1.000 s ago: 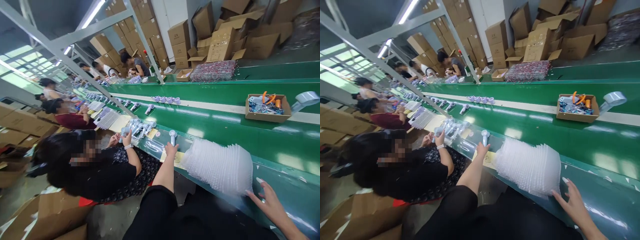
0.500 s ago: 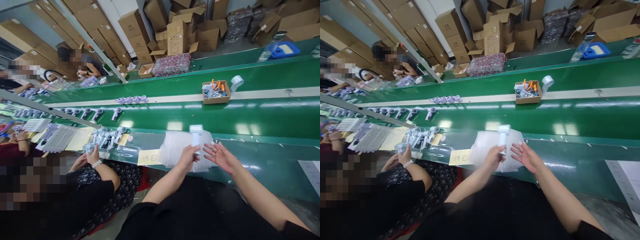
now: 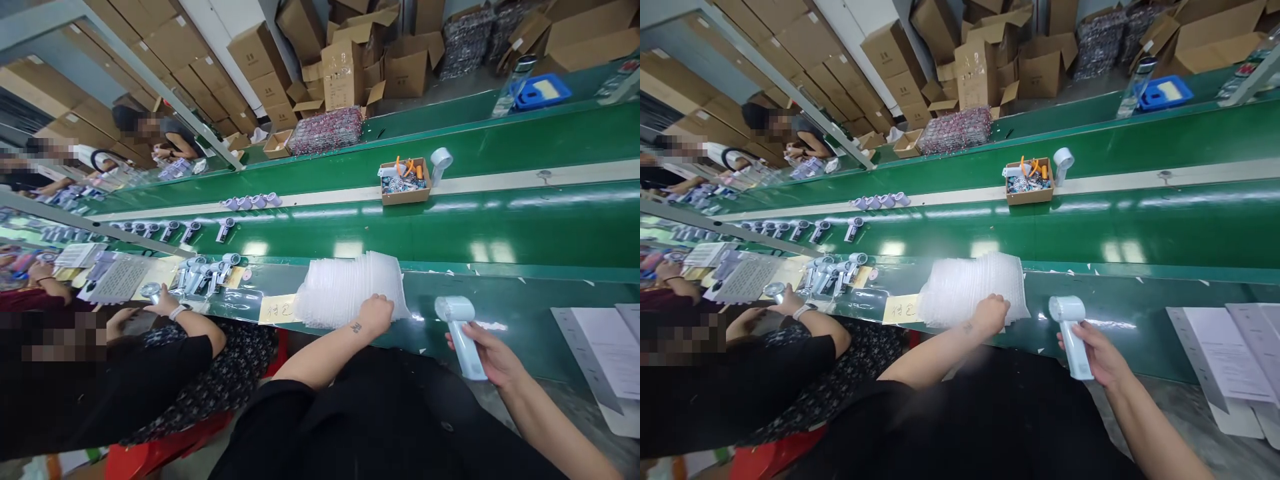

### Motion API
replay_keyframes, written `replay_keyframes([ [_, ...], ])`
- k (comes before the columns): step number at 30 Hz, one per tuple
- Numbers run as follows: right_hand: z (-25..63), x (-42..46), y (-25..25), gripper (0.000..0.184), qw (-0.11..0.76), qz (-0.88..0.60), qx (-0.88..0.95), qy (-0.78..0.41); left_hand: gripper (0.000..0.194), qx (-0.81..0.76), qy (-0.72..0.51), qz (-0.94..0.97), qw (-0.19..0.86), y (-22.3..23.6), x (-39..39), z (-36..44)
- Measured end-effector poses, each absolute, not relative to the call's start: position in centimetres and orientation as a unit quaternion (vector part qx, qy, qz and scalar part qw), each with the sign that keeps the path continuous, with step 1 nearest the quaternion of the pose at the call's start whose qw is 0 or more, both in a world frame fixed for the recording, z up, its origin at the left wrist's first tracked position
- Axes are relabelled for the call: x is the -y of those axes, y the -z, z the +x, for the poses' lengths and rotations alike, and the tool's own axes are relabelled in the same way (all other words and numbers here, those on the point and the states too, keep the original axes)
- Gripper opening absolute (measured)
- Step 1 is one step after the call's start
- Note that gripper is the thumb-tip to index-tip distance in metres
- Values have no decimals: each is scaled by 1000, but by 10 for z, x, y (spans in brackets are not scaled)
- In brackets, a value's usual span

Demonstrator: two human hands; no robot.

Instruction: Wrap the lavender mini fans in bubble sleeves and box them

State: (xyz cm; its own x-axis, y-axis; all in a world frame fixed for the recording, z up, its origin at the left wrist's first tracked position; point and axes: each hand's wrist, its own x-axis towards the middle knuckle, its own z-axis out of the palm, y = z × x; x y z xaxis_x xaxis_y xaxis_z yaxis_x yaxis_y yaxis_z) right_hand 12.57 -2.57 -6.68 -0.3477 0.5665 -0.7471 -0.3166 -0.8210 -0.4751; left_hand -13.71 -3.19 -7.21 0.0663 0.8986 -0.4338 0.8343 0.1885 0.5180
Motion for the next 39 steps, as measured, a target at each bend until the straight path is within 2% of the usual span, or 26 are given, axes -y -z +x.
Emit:
replay_keyframes([
  [2,125,35,64,36,257,-487,109,-827,6,-708,-72,585,389,71,22,-137],
  [7,105,37,53,37,231,-443,127,-857,8,-729,-140,508,437,68,15,-134],
  [13,69,25,48,44,197,-405,167,-877,12,-735,-248,427,464,68,26,-117],
  [17,65,30,51,43,197,-425,240,-850,15,-731,-314,402,454,66,36,-112],
  [21,72,38,55,41,203,-466,233,-829,11,-642,-384,532,396,60,50,-117],
  [31,69,46,35,39,291,-503,157,-798,17,-440,-235,810,307,34,58,-102],
  [34,68,45,31,31,314,-510,97,-795,15,-493,-208,763,363,36,53,-95],
  [37,69,47,31,23,281,-558,77,-777,14,-592,-229,605,480,39,46,-92],
  [39,73,48,31,23,266,-579,91,-765,13,-599,-243,534,546,35,42,-89],
])
